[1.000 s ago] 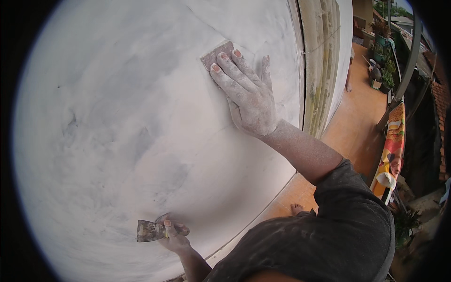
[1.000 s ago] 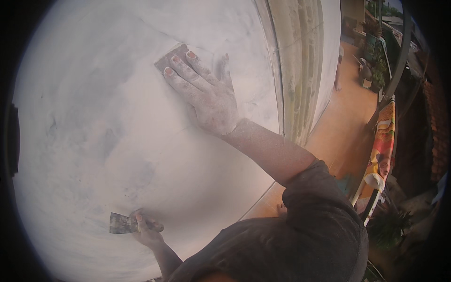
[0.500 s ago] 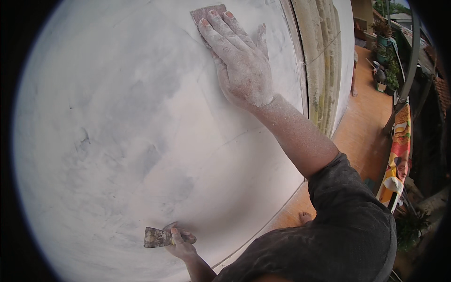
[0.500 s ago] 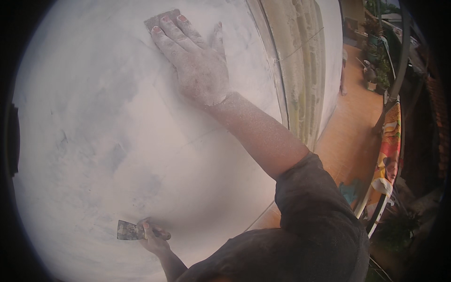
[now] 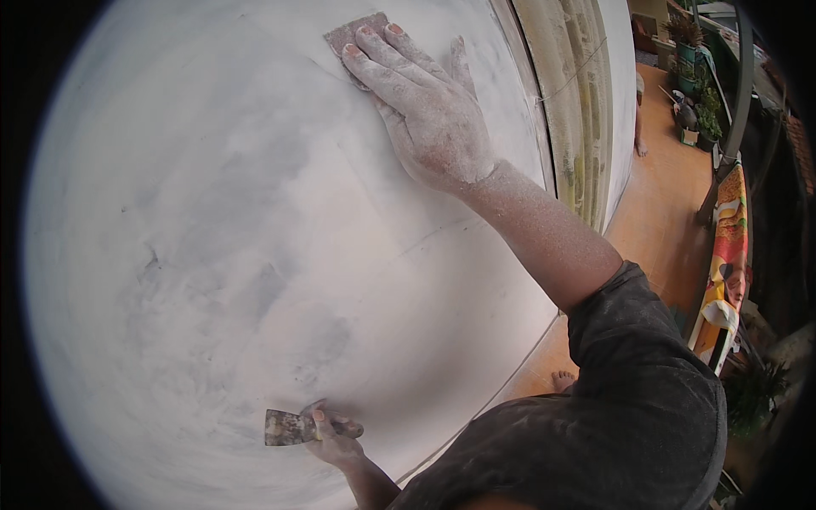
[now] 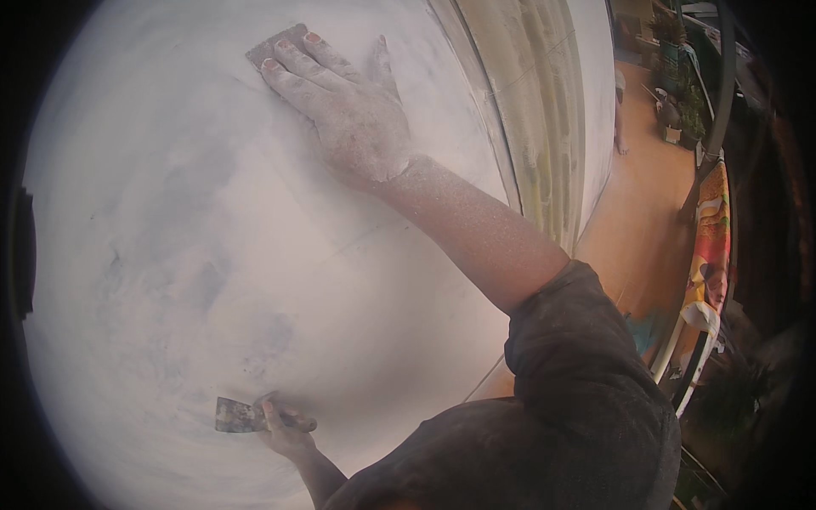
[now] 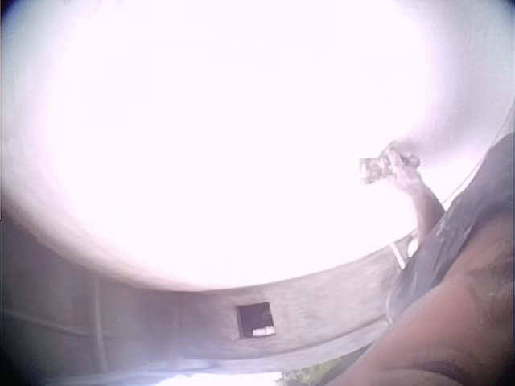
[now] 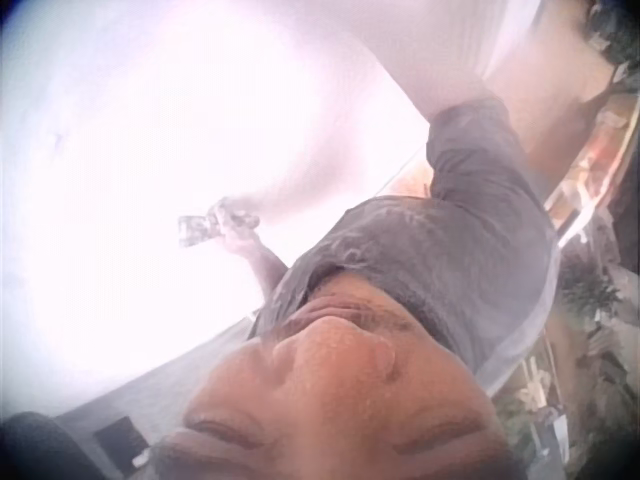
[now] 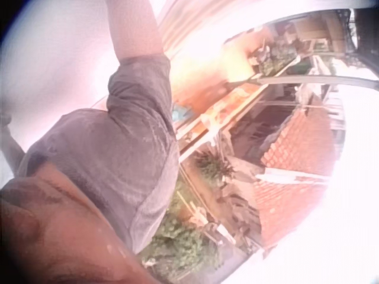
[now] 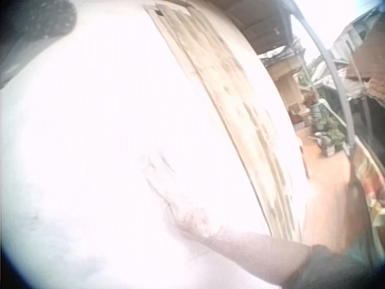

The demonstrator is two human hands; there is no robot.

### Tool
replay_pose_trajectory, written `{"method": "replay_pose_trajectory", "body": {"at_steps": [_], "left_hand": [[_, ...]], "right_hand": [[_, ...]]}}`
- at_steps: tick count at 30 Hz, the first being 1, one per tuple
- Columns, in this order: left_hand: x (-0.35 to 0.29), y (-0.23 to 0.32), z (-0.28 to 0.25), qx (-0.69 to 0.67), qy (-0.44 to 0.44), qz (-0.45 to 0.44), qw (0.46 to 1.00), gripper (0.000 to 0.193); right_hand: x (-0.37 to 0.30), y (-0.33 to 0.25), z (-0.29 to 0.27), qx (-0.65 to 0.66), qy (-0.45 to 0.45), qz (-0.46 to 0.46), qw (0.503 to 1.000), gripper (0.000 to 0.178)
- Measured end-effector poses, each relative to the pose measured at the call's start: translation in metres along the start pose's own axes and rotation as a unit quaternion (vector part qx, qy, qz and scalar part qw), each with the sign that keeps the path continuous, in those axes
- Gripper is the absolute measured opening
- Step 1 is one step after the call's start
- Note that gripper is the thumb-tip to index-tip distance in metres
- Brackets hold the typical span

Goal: The person smooths a white wall surface using a sanding block in one hand and a putty knife in the other. They repeatedly rub the wall and scrape along the edges to even out the surface.

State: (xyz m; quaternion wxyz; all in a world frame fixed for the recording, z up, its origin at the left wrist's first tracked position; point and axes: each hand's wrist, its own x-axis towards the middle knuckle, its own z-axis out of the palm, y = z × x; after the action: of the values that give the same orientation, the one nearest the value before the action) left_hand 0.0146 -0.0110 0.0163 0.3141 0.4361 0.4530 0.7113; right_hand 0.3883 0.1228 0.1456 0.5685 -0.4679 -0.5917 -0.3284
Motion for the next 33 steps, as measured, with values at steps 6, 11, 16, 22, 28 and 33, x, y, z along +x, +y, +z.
{"method": "replay_pose_trajectory", "body": {"at_steps": [6,11,16,22,28,33], "left_hand": [[-0.001,0.002,0.003,0.021,-0.019,0.044,0.999,0.042],[-0.001,0.003,0.003,0.040,-0.044,0.089,0.994,0.045],[0.000,0.002,0.003,0.050,-0.025,0.049,0.997,0.046],[-0.002,0.001,0.002,0.053,-0.014,0.037,0.998,0.045],[-0.003,0.002,0.003,0.065,-0.003,0.025,0.998,0.044],[-0.003,0.002,0.003,0.069,0.010,0.011,0.998,0.045]], "right_hand": [[-0.150,-0.060,-0.024,0.071,-0.138,-0.046,0.987,0.042],[-0.044,-0.016,-0.011,-0.006,-0.056,0.008,0.998,0.046],[-0.002,-0.012,-0.003,0.044,0.025,0.023,0.998,0.049],[-0.186,-0.044,-0.029,0.051,-0.224,0.010,0.973,0.044],[-0.021,0.004,-0.009,-0.004,0.004,0.045,0.999,0.045],[-0.155,-0.043,-0.025,0.095,-0.117,0.044,0.988,0.043]]}}
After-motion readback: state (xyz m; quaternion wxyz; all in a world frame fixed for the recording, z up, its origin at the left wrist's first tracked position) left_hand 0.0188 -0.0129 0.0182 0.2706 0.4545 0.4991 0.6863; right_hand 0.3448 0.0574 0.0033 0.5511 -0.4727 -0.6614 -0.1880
